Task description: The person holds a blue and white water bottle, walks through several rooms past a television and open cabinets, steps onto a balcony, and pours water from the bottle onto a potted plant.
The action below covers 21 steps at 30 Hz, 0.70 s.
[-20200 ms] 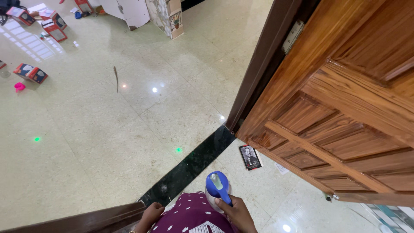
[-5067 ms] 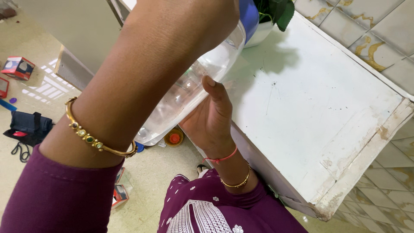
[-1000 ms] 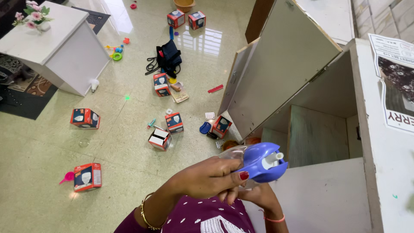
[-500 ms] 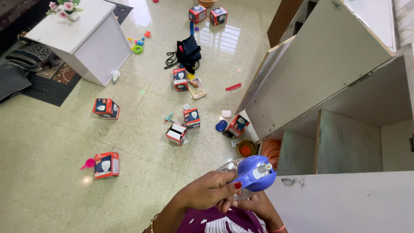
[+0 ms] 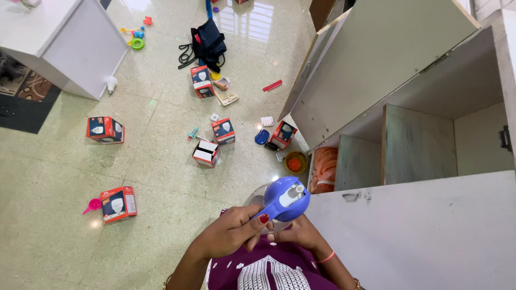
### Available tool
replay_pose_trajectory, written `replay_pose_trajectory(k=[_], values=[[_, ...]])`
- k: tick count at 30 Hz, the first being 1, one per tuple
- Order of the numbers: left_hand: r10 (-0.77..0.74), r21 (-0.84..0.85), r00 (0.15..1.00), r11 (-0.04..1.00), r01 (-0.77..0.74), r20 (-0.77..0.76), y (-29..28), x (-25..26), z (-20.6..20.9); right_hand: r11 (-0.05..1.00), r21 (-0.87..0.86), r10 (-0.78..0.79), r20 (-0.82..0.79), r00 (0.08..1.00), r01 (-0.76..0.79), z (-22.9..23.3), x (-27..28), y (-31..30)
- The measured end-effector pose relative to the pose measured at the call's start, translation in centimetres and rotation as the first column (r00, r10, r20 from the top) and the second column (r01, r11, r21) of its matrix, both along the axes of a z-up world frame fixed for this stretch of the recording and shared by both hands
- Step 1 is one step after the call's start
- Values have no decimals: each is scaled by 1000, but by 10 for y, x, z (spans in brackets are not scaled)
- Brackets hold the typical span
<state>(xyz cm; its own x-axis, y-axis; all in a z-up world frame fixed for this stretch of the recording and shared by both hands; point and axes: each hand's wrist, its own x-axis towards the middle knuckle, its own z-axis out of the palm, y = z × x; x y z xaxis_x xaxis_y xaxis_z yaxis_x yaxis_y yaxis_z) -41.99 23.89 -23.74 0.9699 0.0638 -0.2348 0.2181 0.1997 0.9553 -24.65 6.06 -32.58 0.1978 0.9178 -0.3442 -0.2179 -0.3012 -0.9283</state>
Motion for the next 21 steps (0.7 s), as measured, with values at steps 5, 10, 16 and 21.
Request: replay_pose_trajectory(k=[5, 10, 16, 21], values=[[31, -36, 999, 999, -29, 45, 9, 25, -8, 999, 0, -45, 111, 993, 45, 2, 27, 20], [68, -12, 998, 998, -68, -11, 22, 68, -5, 999, 40, -21, 5, 1000, 21, -10, 70, 33], [103, 102, 995, 990, -101, -12, 37, 130, 2, 1000, -6, -22, 34, 999, 22, -14, 133, 52], [144, 90, 988, 985, -147, 48, 42, 178, 0, 995, 46, -90, 59, 994, 88, -20, 180, 61]])
